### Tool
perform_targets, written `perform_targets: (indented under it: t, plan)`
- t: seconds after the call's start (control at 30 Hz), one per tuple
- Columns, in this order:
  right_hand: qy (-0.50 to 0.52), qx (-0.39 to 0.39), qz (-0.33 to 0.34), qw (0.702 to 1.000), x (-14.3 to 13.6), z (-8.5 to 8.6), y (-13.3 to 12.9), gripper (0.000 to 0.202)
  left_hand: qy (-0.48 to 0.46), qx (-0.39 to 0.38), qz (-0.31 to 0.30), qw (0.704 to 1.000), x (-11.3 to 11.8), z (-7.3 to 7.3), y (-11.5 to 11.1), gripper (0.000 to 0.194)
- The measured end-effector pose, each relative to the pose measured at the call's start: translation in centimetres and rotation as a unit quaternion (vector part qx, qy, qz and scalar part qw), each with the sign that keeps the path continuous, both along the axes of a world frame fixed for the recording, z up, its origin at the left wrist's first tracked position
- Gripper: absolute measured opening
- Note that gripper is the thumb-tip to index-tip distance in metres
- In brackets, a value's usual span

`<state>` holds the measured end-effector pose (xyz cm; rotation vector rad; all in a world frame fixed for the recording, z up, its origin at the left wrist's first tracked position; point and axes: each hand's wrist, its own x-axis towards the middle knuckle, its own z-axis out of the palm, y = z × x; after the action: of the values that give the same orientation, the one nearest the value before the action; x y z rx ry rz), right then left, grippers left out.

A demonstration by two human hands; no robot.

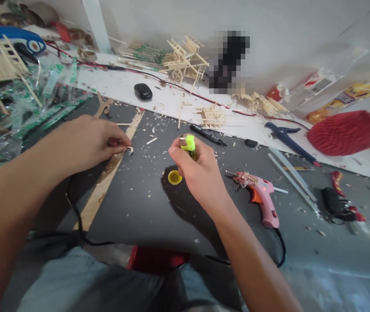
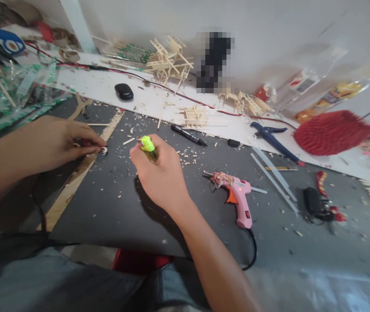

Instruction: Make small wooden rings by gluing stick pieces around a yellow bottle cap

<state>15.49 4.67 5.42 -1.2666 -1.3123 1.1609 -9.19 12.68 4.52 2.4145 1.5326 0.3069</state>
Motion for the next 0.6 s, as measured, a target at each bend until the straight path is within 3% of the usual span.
perform_targets:
  t: [0.17, 0.27, 0.43, 0.6]
  plan:
    - [0.03, -0.008, 0.007, 0.999, 0.1, -0.1, 0.1, 0.017, -0.063, 0.015, 0.043, 0.997, 0.7, 1.8, -0.8, 0.022]
    - [0.046, -0.003, 0.01, 0.999, 0.0, -0.1, 0.1, 0.017, -0.156, 0.004, 0.078, 0.985, 1.9, 3.4, -1.8, 0.027]
    - [0.131, 0.031, 0.043, 0.99, -0.3, 0.0, 0.0, 0.021, -0.394, -0.098, 0.081, 0.91, 3.7, 3.8, -3.1, 0.014]
    - [0.139, 0.034, 0.043, 0.989, -0.6, 0.4, -0.3, 0.014, -0.48, -0.163, 0.056, 0.86, 4.7, 3.9, -3.8, 0.008]
